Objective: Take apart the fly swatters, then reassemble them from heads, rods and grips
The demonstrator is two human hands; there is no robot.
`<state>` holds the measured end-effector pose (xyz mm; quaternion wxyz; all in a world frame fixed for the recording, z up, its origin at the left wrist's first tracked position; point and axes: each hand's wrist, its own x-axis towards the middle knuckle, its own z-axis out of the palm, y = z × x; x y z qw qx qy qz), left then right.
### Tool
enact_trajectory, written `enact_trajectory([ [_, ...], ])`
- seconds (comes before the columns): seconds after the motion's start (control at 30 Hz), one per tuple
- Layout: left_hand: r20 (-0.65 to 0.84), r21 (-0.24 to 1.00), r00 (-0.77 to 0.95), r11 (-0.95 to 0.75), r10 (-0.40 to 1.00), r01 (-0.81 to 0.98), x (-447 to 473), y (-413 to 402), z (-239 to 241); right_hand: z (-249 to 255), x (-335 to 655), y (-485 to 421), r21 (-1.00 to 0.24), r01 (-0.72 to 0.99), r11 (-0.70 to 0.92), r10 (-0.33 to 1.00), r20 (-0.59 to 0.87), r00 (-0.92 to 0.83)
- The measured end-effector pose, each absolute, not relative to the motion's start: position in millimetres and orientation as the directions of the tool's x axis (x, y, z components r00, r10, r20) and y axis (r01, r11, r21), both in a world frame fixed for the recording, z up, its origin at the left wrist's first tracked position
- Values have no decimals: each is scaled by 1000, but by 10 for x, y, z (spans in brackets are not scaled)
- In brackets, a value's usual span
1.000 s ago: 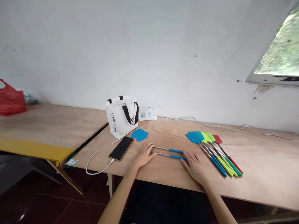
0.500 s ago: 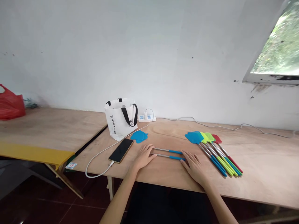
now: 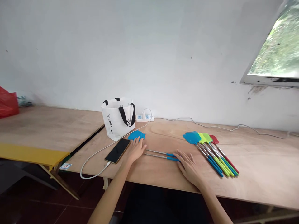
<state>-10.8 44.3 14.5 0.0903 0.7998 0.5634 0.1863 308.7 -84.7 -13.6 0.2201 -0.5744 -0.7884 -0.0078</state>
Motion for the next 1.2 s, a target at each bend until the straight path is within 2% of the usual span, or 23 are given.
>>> enact_trajectory([
  [0.13,159,255,237,-272,958,928,-66,768,182,-124,2929,-827,-273,903,331,913,336,-233],
  [0.3,107,225,287,-305,952,926,-20,819,214,-91,2946,-789,-266,903,338,884,418,-207],
  [0.5,107,226,260,-278,960,934,-45,873,295,-33,3094,-833,-275,921,276,896,419,-144],
  [0.73,18,259,187,-185,982,948,-85,1058,346,-18,2804,-908,-121,928,353,848,459,-263],
  [0.87,33,302,124,-128,992,945,-97,1048,361,-34,2572,-940,-86,924,372,825,486,-287],
  [1.0,141,400,100,-149,985,904,-103,999,422,-32,2438,-969,-71,892,447,789,500,-356],
  [1.07,197,465,114,-195,974,864,-102,945,472,-36,2403,-968,-102,863,495,768,516,-379],
  [1.13,255,636,124,-263,959,725,-98,846,527,-36,2393,-958,-189,827,529,771,515,-375],
  [1.2,304,858,102,-319,947,402,-85,691,581,-17,2415,-949,-318,790,523,805,490,-335],
])
